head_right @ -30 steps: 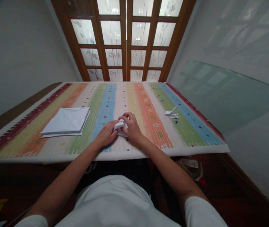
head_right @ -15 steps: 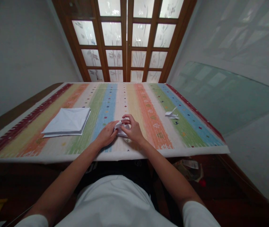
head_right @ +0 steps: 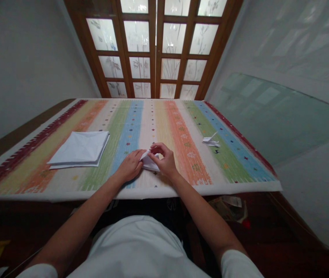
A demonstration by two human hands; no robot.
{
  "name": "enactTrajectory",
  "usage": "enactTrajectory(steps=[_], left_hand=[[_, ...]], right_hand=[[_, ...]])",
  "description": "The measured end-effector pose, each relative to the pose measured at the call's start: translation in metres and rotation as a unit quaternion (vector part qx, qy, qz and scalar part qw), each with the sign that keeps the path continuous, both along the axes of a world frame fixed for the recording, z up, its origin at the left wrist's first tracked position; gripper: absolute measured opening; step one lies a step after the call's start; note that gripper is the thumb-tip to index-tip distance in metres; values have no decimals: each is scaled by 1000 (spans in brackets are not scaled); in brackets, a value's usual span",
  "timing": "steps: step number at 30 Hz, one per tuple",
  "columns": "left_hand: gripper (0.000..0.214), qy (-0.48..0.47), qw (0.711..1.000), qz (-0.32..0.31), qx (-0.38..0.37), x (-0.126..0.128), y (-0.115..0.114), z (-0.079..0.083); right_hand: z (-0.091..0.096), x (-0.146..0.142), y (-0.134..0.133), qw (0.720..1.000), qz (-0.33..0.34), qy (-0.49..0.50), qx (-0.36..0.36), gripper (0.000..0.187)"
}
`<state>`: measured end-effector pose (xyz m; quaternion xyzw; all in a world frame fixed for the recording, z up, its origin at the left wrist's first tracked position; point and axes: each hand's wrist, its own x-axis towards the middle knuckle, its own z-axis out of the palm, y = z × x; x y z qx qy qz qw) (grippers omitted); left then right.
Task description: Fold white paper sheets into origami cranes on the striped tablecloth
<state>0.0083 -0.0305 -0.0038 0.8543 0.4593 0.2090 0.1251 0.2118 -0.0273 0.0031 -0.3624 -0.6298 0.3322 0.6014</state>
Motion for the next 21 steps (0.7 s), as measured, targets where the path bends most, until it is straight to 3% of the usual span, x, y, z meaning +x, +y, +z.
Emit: enactTrajectory(steps=[7, 9, 11, 15, 21], left_hand=[[56, 10, 1000, -3, -1, -1, 1, -1], [55, 1, 1000, -7, 5, -3, 2, -3], [54, -8, 1000, -10, 11, -4, 2, -4], [49, -15, 1000, -5, 21, -4, 3, -4], [41, -32, 998, 16, 60, -3, 4, -4]], right_hand=[[-5, 6, 1, 998, -46, -16, 47, 21], [-7, 10, 4, 994, -84, -56, 36, 16], [-10, 14, 7, 990, -105, -98, -3, 22], [-18, 17, 12, 988, -70, -110, -88, 44], [-14, 13, 8, 988, -30, -125, -80, 32]])
